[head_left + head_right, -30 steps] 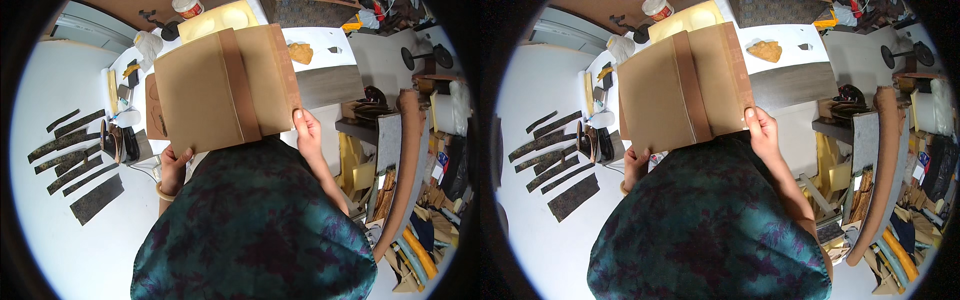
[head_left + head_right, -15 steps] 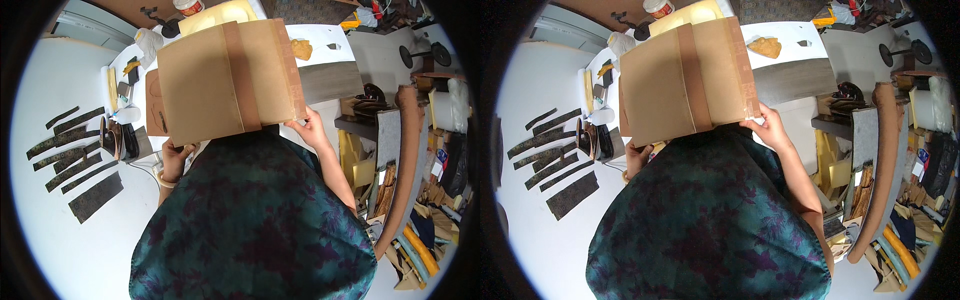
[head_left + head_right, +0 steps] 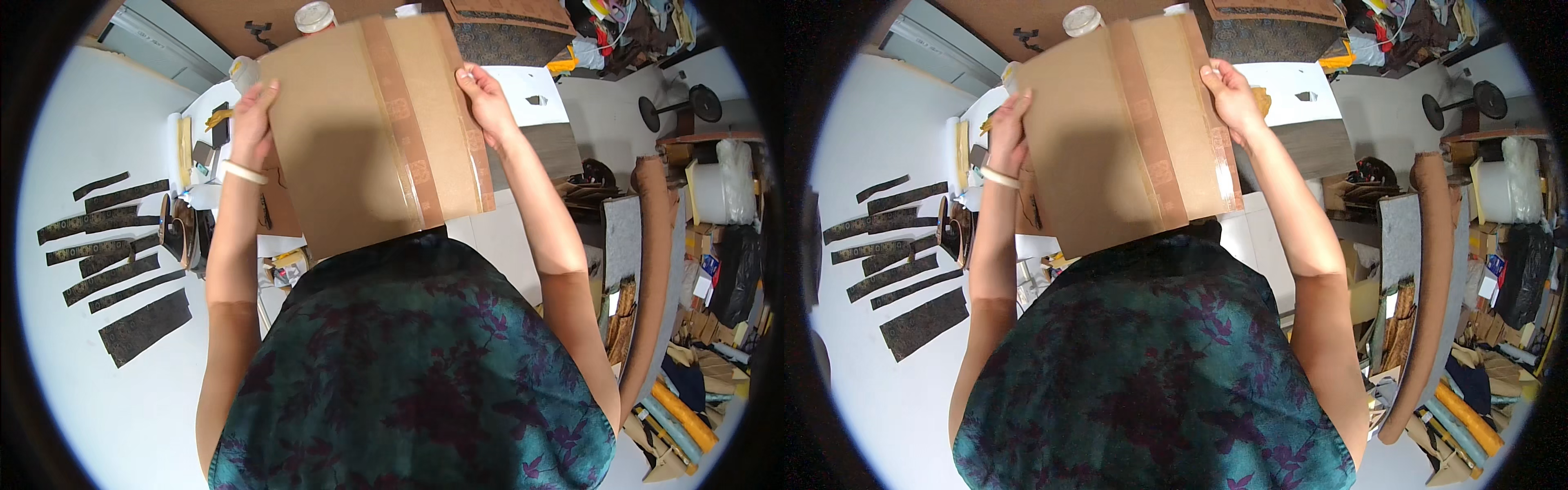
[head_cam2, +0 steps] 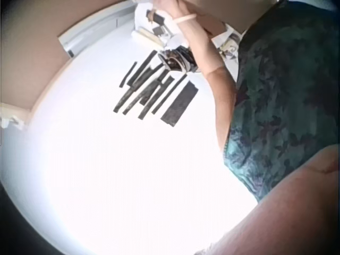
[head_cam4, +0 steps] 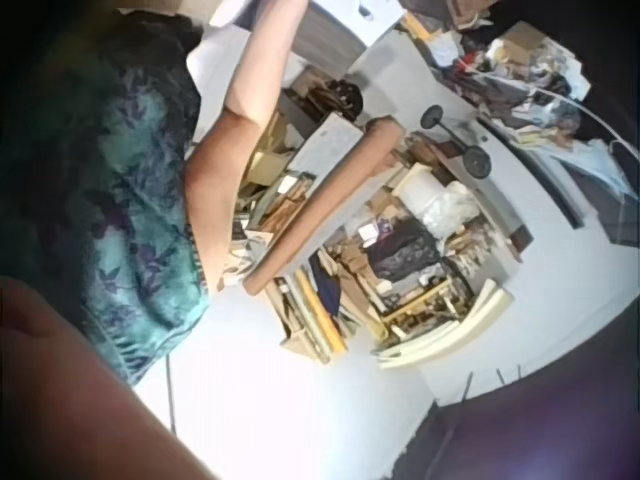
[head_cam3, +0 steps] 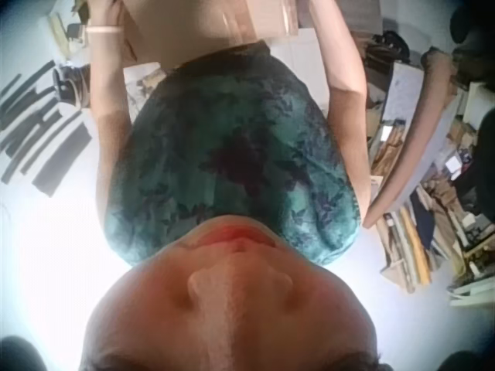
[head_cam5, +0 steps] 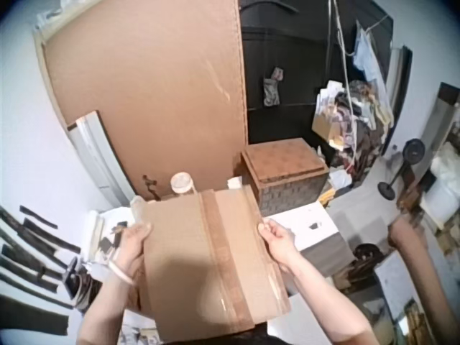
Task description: The person applies glue to small patterned fabric strips and adheres them to a larger fabric sheet. They then place a cardboard box on the table, line its interior with a white sheet, and insert the glued fabric sheet into the box.
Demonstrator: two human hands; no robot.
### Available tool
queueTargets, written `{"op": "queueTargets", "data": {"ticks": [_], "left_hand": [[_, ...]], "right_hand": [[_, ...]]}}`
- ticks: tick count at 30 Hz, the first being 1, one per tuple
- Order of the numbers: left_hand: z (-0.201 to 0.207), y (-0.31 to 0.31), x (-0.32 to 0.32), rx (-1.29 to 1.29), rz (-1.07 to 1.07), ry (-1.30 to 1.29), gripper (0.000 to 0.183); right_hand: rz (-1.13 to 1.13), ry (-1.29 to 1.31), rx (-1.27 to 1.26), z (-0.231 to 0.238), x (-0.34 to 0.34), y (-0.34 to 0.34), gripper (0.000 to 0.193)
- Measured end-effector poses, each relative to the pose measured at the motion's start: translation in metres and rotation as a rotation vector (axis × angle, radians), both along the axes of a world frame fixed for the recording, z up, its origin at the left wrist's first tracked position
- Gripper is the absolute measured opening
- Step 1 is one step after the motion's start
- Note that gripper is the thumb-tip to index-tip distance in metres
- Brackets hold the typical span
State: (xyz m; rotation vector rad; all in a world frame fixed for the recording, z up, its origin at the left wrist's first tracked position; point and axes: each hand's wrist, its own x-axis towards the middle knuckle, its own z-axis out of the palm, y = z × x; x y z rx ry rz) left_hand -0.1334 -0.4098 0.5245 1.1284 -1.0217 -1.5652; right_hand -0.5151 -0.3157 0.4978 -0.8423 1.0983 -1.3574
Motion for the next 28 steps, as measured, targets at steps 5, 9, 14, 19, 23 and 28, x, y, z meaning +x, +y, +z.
{"op": "queueTargets", "data": {"ticks": [5,9,14,19,23,28], "left_hand": [[-0.079,0.019,-0.007,0.172,0.042,0.011,0.029],[-0.094,0.047,-0.005,0.165,-0.004,0.181,0.027],[-0.064,0.148,0.000,0.205,-0.164,0.112,0.039],[-0.057,0.257,0.008,0.446,-0.192,-0.184,0.032],[-0.056,0.257,0.012,0.512,-0.123,-0.019,0.023],[-0.102,0.245,0.100,0.458,-0.024,-0.322,0.030]], "right_hand": [[-0.054,0.049,0.149,-0.066,0.009,0.021,0.022],[-0.077,-0.163,0.237,-0.060,0.017,0.047,0.028],[0.046,0.260,0.217,-0.062,-0.002,0.124,0.037],[-0.097,0.167,0.266,-0.062,0.049,0.211,0.027],[-0.099,0.066,0.239,-0.074,0.046,0.216,0.025],[-0.199,0.108,0.306,-0.077,0.026,0.215,0.023]]}}
